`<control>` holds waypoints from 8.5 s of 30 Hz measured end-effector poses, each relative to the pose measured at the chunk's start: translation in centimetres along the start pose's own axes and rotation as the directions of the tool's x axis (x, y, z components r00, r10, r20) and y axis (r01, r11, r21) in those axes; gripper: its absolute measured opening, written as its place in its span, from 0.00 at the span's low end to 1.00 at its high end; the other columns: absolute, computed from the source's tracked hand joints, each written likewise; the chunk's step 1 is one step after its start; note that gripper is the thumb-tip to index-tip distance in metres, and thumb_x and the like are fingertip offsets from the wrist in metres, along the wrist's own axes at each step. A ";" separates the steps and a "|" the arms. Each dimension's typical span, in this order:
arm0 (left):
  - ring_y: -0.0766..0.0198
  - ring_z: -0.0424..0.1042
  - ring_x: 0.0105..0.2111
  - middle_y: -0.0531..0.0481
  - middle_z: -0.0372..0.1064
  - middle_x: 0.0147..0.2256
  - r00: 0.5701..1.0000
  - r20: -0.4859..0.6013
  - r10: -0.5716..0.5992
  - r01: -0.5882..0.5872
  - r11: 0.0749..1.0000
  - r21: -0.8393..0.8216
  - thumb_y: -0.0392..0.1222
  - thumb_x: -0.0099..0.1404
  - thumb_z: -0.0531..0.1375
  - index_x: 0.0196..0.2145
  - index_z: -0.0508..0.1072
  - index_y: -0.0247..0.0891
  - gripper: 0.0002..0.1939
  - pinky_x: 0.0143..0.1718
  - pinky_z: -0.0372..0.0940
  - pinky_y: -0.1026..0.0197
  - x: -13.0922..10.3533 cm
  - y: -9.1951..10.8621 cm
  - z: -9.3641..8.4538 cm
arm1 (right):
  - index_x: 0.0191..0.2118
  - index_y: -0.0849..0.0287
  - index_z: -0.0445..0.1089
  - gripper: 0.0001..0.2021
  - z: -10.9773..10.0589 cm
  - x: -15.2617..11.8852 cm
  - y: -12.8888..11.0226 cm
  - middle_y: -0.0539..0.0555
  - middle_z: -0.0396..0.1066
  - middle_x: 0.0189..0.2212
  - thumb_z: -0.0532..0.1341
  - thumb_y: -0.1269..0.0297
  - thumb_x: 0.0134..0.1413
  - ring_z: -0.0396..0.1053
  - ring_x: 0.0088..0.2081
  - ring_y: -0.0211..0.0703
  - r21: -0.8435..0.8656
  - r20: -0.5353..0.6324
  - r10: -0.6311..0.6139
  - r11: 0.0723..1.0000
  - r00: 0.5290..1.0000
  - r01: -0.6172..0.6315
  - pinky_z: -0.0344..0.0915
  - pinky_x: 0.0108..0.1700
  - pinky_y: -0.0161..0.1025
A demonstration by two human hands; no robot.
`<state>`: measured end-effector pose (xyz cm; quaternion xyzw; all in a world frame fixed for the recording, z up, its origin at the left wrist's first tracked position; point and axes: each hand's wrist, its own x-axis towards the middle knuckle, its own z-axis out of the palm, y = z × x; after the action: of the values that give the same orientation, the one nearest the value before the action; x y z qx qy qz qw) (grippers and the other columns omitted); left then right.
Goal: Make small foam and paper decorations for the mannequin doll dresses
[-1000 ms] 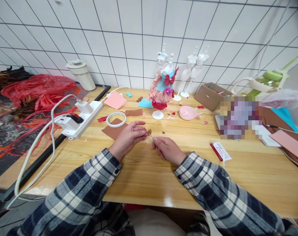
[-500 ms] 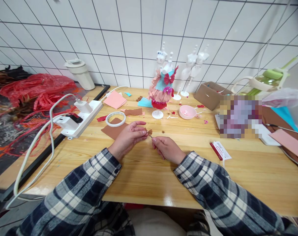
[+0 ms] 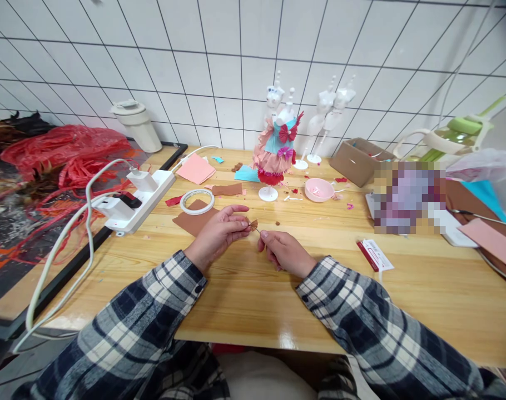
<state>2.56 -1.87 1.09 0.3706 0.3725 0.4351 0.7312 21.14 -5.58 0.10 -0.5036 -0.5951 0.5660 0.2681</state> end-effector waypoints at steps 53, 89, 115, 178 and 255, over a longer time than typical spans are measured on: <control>0.70 0.72 0.27 0.52 0.70 0.29 1.000 -0.004 0.005 -0.005 1.000 0.018 0.30 0.53 0.65 0.44 0.68 0.35 0.20 0.32 0.68 0.68 -0.2 0.2 0.3 | 0.26 0.59 0.62 0.23 -0.1 0.1 -0.1 0.43 0.55 0.11 0.47 0.44 0.61 0.53 0.13 0.30 0.026 0.071 0.018 0.999 0.997 -0.020 0.52 0.15 0.28; 0.71 0.72 0.26 0.53 0.70 0.29 1.000 0.018 -0.019 0.018 0.999 0.029 0.30 0.53 0.66 0.46 0.67 0.35 0.22 0.32 0.68 0.69 -0.1 0.2 0.0 | 0.24 0.59 0.61 0.22 -0.2 0.3 0.3 0.43 0.54 0.12 0.49 0.47 0.60 0.53 0.12 0.29 0.025 0.065 0.021 0.999 0.998 -0.022 0.51 0.13 0.27; 0.71 0.72 0.27 0.53 0.70 0.30 0.999 0.036 -0.018 0.016 0.999 0.035 0.31 0.54 0.65 0.45 0.68 0.36 0.21 0.32 0.67 0.69 -0.2 0.3 0.0 | 0.25 0.60 0.62 0.23 -0.3 0.3 0.1 0.43 0.55 0.12 0.50 0.44 0.59 0.54 0.12 0.29 0.014 0.076 0.042 0.999 0.996 -0.043 0.51 0.13 0.27; 0.64 0.73 0.34 0.46 0.75 0.35 0.994 0.039 -0.107 0.089 0.946 0.313 0.40 0.49 0.71 0.38 0.76 0.34 0.18 0.39 0.65 0.61 0.0 -1.2 0.4 | 0.31 0.58 0.66 0.08 -0.2 0.8 0.9 0.44 0.58 0.19 0.57 0.59 0.52 0.54 0.18 0.32 -0.054 -0.274 -0.128 0.992 0.953 0.118 0.55 0.20 0.31; 0.68 0.75 0.31 0.51 0.74 0.29 0.989 -0.083 -0.123 0.122 0.992 -0.026 0.30 0.51 0.68 0.32 0.72 0.34 0.11 0.39 0.68 0.65 -0.3 -0.3 1.0 | 0.28 0.58 0.60 0.19 -0.1 0.3 0.3 0.43 0.54 0.16 0.47 0.50 0.62 0.51 0.18 0.31 -0.037 -0.013 -0.090 0.995 0.996 0.089 0.52 0.22 0.30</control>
<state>3.41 -2.49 1.34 0.3205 0.4207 0.4085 0.7439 21.19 -5.33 -0.25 -0.4853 -0.6252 0.5389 0.2883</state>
